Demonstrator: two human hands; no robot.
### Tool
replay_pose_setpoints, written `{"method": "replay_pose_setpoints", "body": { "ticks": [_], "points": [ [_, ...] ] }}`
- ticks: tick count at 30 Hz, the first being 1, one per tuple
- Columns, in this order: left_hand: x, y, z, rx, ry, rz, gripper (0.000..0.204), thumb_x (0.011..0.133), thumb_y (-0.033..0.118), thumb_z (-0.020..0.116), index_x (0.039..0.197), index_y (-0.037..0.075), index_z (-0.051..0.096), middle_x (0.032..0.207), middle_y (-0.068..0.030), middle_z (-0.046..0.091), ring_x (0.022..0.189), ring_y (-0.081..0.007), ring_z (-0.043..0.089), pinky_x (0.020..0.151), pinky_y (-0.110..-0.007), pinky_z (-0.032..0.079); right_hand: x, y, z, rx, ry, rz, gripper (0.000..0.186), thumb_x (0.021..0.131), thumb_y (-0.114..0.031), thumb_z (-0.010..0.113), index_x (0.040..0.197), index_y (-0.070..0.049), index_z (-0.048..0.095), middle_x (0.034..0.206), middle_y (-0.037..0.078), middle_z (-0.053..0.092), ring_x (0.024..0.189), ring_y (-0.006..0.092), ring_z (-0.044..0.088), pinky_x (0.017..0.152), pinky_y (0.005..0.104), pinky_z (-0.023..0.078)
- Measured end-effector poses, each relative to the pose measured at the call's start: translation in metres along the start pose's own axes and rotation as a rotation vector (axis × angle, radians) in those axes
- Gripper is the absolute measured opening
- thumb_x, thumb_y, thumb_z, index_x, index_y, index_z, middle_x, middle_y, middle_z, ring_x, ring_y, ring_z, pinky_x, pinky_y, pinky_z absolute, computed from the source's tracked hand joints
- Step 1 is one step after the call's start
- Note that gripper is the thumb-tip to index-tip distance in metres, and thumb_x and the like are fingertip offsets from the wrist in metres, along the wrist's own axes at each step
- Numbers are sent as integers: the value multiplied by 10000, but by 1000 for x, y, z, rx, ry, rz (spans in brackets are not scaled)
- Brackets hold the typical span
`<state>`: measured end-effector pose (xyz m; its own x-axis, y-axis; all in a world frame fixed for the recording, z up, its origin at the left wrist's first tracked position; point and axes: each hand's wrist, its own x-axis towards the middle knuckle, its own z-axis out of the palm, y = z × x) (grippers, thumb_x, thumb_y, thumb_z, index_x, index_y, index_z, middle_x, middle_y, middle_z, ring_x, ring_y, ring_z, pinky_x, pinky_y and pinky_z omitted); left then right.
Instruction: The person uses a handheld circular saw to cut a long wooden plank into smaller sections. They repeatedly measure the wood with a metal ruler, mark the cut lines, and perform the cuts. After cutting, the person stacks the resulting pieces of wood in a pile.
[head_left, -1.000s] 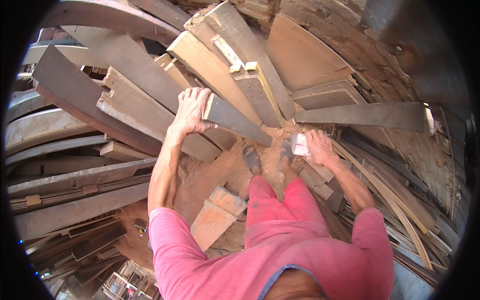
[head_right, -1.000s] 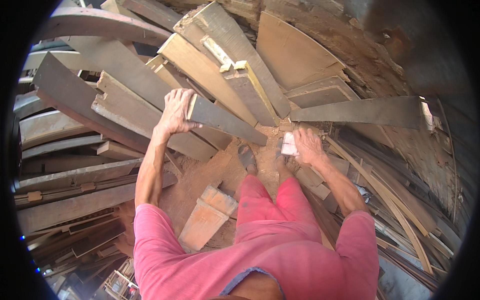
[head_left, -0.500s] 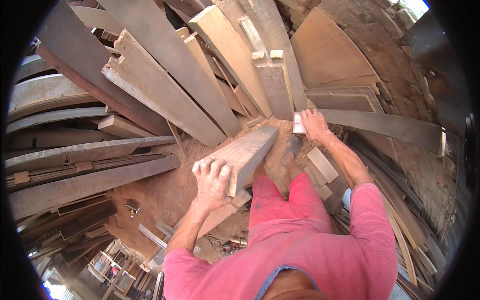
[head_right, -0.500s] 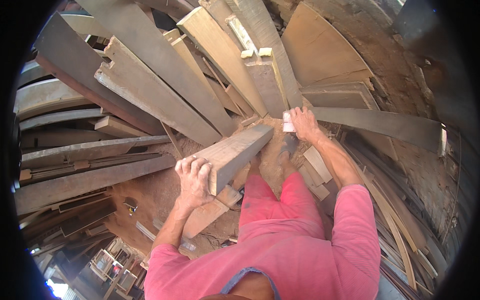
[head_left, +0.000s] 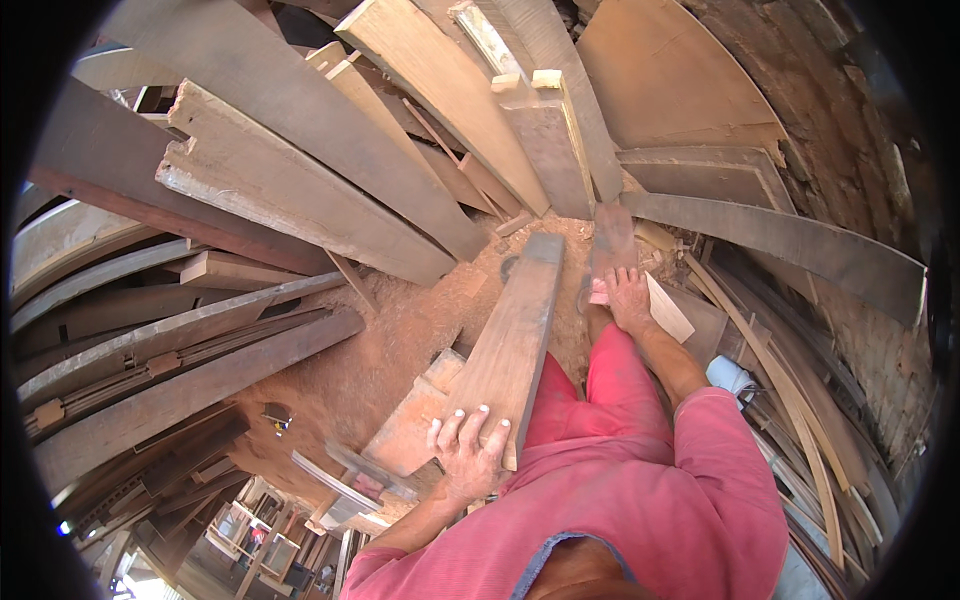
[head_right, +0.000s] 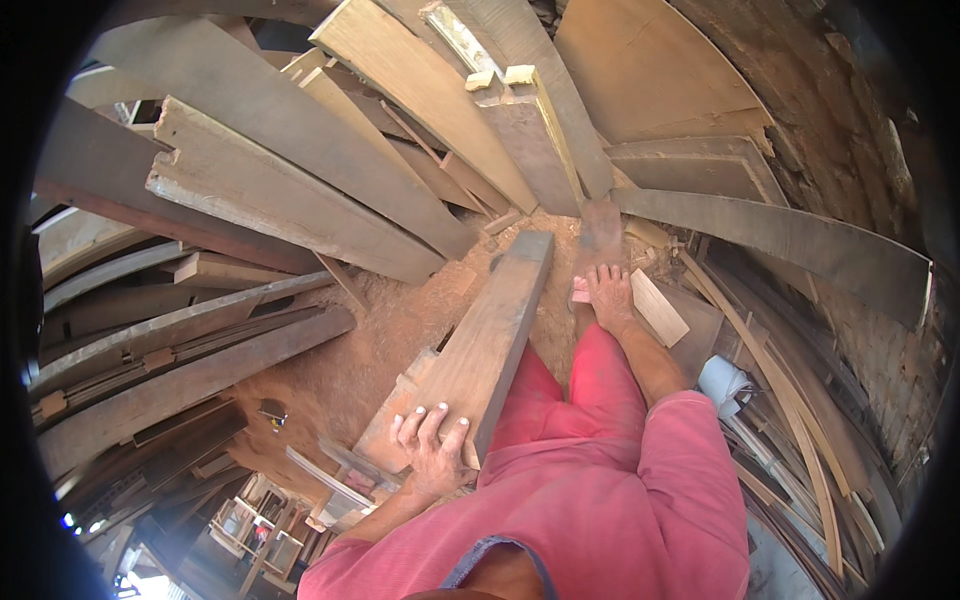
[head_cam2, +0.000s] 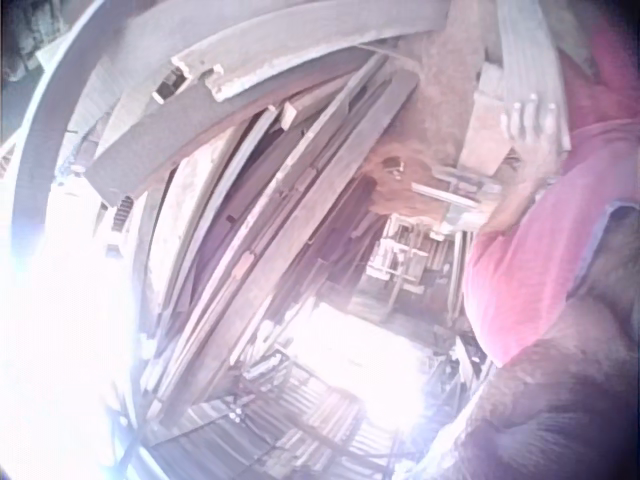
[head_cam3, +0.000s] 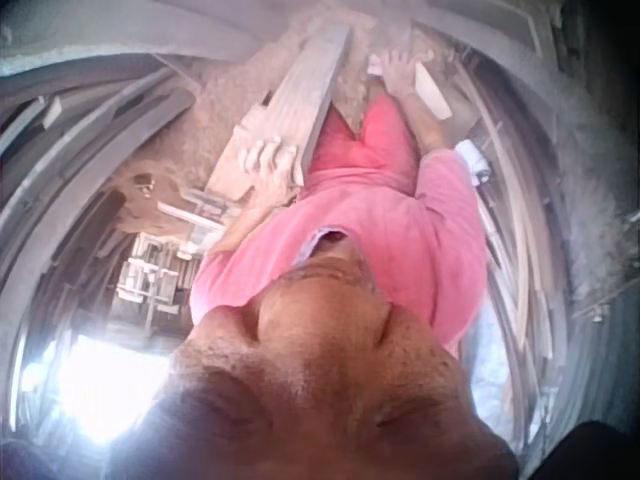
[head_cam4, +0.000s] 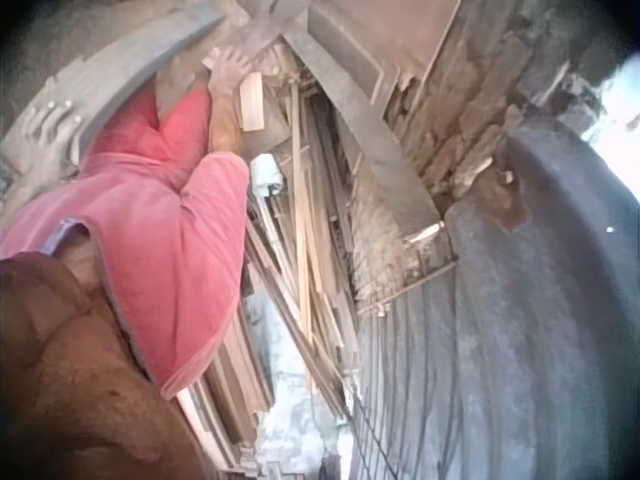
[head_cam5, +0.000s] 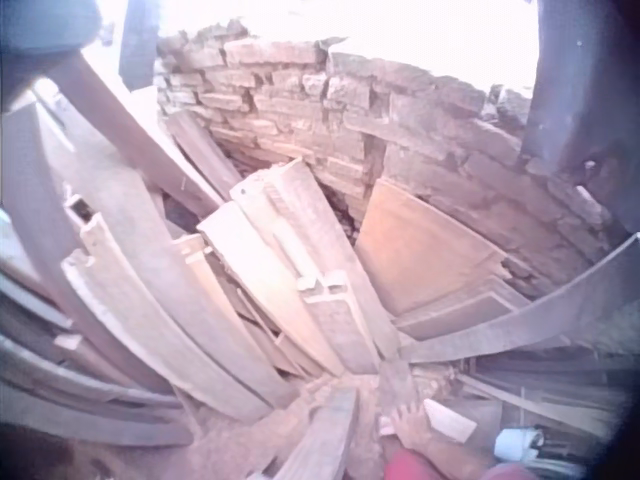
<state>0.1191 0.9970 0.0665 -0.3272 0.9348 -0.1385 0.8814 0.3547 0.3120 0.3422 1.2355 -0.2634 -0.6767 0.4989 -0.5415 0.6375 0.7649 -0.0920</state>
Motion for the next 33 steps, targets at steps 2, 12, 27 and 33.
{"method": "replay_pose_setpoints", "body": {
  "ticks": [2,12,27,33],
  "points": [
    [1,4,0,-4,-10,-3,496,762,278,740,1252,248,661,1351,-76,612,1294,-336,468,1163,-576,222,-1,-3,9,35,-22,-7,430,899,-193,670,1309,-93,588,1215,130,595,1176,323,565,987,462,452],
    [11,18,4,-7,-9,-17,566,713,304,743,1272,266,663,1368,-49,612,1282,-304,473,1164,-557,227,1,3,-5,87,-324,108,497,850,-214,761,1312,-98,616,1313,170,617,1310,341,544,1039,467,448],
    [8,16,5,11,37,20,475,793,366,751,1251,275,664,1327,-35,618,1234,-284,495,1146,-550,247,341,54,-209,490,299,97,973,809,-372,843,1554,6,343,1537,283,476,1429,429,466,1198,498,379],
    [5,13,4,-6,25,-3,484,799,399,704,1267,281,664,1349,-36,617,1223,-285,501,1125,-548,265,318,21,-218,554,173,75,630,796,-242,860,1304,-72,528,1296,224,668,1230,371,645,1019,477,518]
  ]
}}
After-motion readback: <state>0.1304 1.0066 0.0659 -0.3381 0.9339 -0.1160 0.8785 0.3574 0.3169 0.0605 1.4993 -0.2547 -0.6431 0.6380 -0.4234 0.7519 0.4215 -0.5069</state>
